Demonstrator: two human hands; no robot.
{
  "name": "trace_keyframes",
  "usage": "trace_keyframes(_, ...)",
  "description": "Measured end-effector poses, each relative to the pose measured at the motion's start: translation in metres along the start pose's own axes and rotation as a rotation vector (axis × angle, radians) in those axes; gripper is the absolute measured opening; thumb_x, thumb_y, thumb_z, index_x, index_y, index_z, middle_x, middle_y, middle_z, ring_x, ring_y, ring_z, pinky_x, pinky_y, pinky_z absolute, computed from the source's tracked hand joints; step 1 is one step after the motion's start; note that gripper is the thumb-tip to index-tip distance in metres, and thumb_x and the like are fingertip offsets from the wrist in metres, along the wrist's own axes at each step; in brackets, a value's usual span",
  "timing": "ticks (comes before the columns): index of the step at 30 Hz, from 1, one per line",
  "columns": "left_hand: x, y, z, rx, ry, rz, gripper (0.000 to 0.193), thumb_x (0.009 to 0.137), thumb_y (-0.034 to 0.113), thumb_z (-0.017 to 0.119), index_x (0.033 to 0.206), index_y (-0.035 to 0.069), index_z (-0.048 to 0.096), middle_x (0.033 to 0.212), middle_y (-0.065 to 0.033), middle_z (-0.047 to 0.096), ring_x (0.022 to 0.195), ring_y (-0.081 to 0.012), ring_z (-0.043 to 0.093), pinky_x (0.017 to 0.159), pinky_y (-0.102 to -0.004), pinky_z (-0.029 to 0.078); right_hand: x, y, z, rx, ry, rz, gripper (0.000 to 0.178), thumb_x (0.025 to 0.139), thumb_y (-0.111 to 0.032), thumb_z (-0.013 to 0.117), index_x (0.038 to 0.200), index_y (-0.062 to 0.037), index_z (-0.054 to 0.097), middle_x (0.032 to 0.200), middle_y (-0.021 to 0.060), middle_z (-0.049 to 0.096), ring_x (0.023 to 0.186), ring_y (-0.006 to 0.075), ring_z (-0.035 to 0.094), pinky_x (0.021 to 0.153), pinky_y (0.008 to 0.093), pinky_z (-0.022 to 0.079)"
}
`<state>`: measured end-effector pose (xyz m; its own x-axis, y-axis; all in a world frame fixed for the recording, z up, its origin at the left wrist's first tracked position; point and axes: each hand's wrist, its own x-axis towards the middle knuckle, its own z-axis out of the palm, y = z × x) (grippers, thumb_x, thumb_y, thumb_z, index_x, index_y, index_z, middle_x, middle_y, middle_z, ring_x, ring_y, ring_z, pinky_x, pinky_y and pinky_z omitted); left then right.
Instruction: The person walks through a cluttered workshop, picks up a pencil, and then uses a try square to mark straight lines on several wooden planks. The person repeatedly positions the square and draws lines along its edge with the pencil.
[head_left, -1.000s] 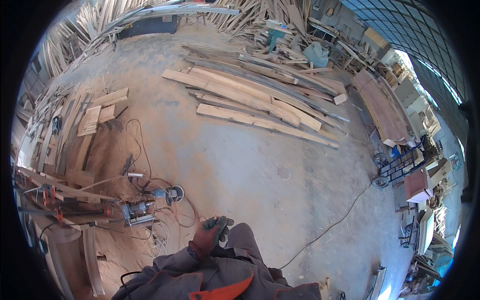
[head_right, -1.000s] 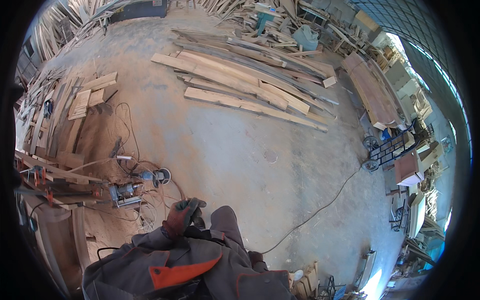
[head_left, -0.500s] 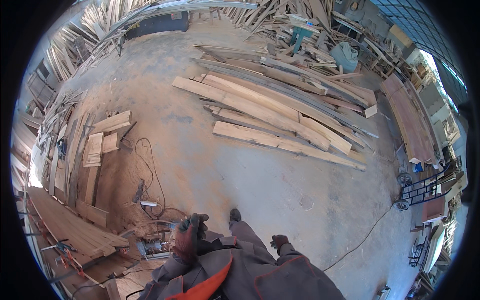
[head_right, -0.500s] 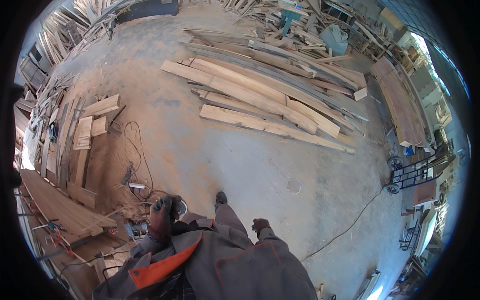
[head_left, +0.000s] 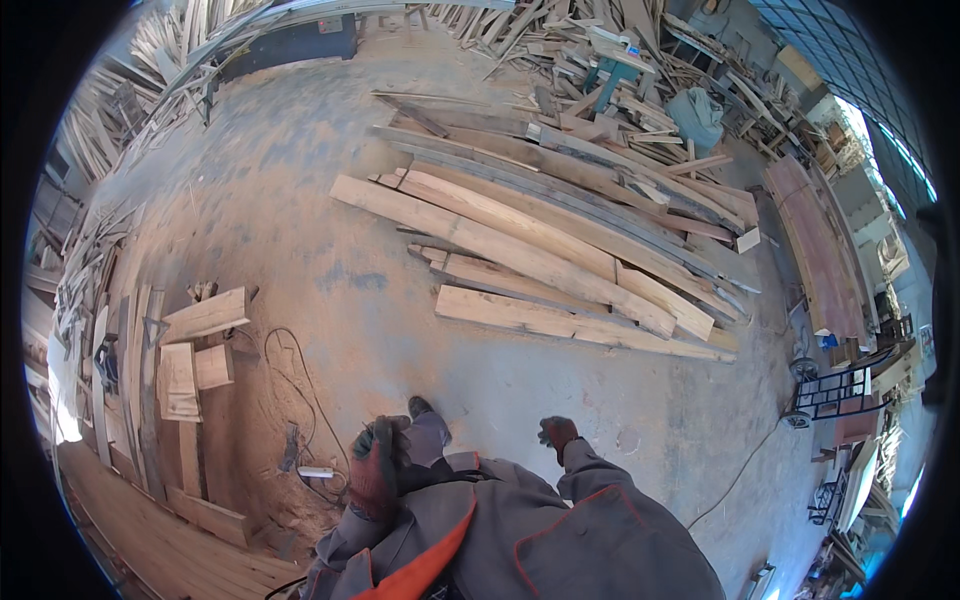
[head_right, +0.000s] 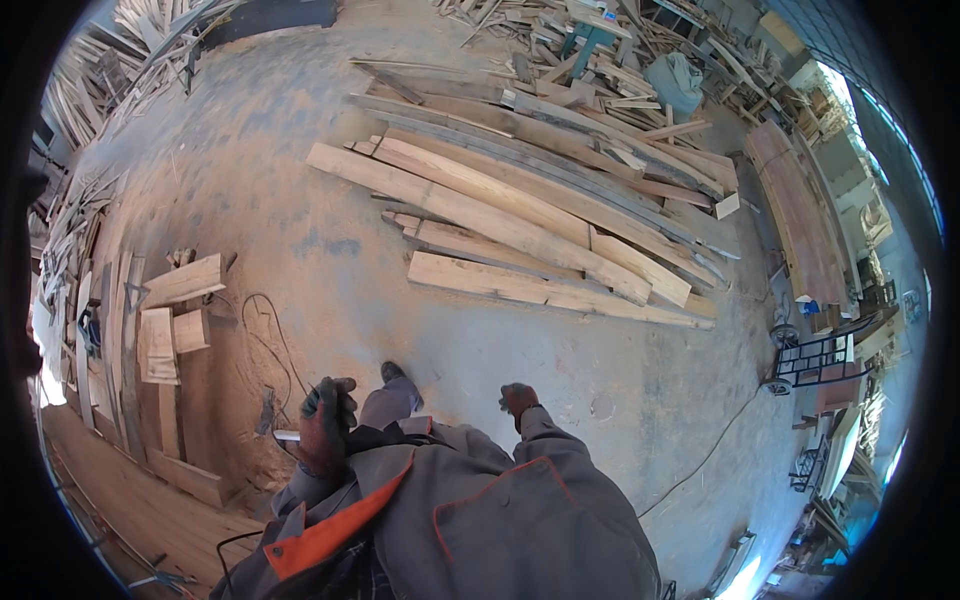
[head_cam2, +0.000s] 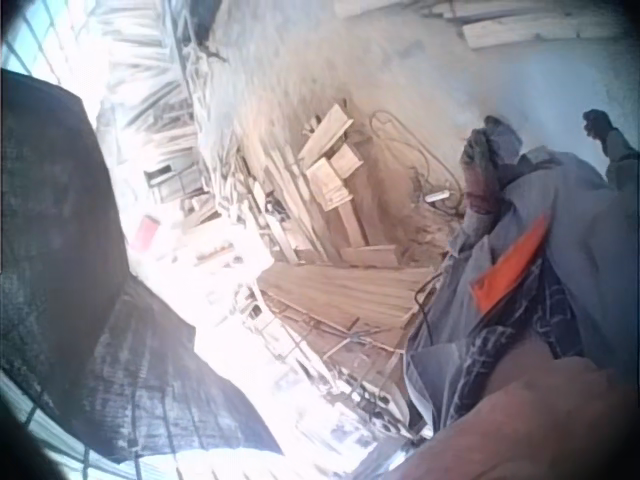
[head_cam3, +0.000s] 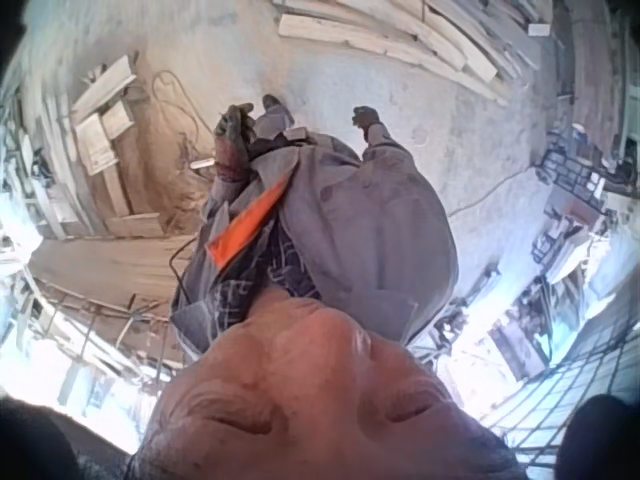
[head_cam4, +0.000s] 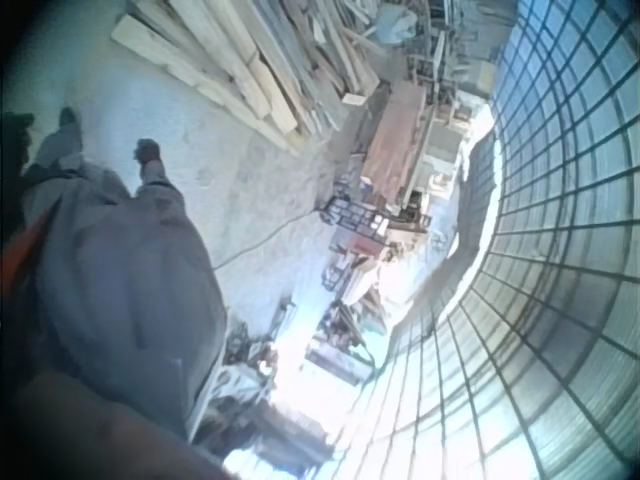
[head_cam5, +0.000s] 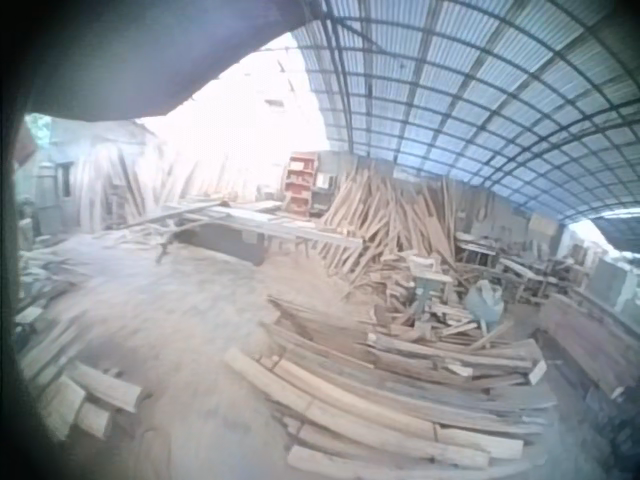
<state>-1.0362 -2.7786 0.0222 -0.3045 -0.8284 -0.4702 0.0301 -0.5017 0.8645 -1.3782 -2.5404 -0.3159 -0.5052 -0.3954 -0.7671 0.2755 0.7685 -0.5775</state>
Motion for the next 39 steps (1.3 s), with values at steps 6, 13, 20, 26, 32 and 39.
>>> trace_keyframes(6, 0.133, 0.105, -0.033, -0.009, 0.018, 0.016, 0.042, 0.106, 0.045, 0.058, 0.108, 0.005, 0.073, 0.074, 0.0016, 0.064, 0.054, -0.0044, 0.052, 0.046, -0.0211, 0.033, 0.030, -0.009, 0.058, -0.953, -0.189, -0.355, 0.029, 0.094, -0.030, 0.059, 0.105, -0.0055, 0.071, 0.095, 0.0146, 0.077, 0.083, 0.0284, 0.075, 0.072, 0.0434, 0.059)
trace_keyframes(13, 0.262, 0.153, -0.053, -0.010, -0.022, -0.079, 0.041, 0.106, 0.043, 0.058, 0.109, 0.005, 0.072, 0.074, 0.0000, 0.063, 0.053, -0.0050, 0.052, 0.045, -0.0198, 0.034, 0.079, -0.131, 0.121, -1.009, -0.216, -0.318, 0.027, 0.093, -0.027, 0.054, 0.097, -0.0069, 0.073, 0.098, 0.0182, 0.076, 0.091, 0.0356, 0.073, 0.083, 0.0476, 0.057)
trace_keyframes(20, 0.419, 0.216, -0.085, 0.110, 0.181, 0.016, 0.046, 0.105, 0.050, 0.056, 0.106, 0.006, 0.071, 0.071, 0.0017, 0.062, 0.052, -0.0054, 0.052, 0.044, -0.0199, 0.035, 0.236, -0.279, 0.207, -0.682, -0.246, -0.021, 0.041, 0.098, -0.034, 0.048, 0.095, -0.0040, 0.076, 0.094, 0.0146, 0.078, 0.080, 0.0267, 0.074, 0.074, 0.0424, 0.058)
trace_keyframes(26, 0.530, 0.314, -0.113, 0.137, 0.375, 0.145, 0.061, 0.106, 0.057, 0.049, 0.114, 0.001, 0.069, 0.072, 0.0007, 0.060, 0.054, -0.0061, 0.051, 0.047, -0.0193, 0.038, 0.345, -0.514, 0.302, -0.836, -0.182, -0.273, 0.044, 0.096, -0.035, 0.047, 0.086, -0.0041, 0.076, 0.086, 0.0190, 0.075, 0.086, 0.0358, 0.073, 0.082, 0.0465, 0.055)
trace_keyframes(32, 0.625, 0.366, -0.130, 0.139, 0.424, 0.258, 0.070, 0.108, 0.059, 0.040, 0.131, -0.002, 0.062, 0.099, -0.0087, 0.068, 0.085, -0.0166, 0.064, 0.075, -0.0293, 0.050, 0.307, -0.823, 0.435, -0.500, -0.295, -0.813, 0.030, 0.095, -0.035, 0.059, 0.101, -0.0084, 0.071, 0.101, 0.0202, 0.072, 0.098, 0.0432, 0.067, 0.083, 0.0505, 0.053)
trace_keyframes(39, 0.758, 0.435, -0.183, 0.025, 0.143, 0.335, 0.052, 0.112, 0.036, 0.034, 0.144, 0.000, 0.052, 0.142, -0.0138, 0.055, 0.128, -0.0232, 0.052, 0.113, -0.0369, 0.039, 0.168, -1.015, 0.567, -0.405, -0.793, -1.296, 0.042, 0.095, -0.037, 0.069, 0.128, -0.0104, 0.066, 0.111, 0.0175, 0.072, 0.102, 0.0384, 0.070, 0.086, 0.0437, 0.057)
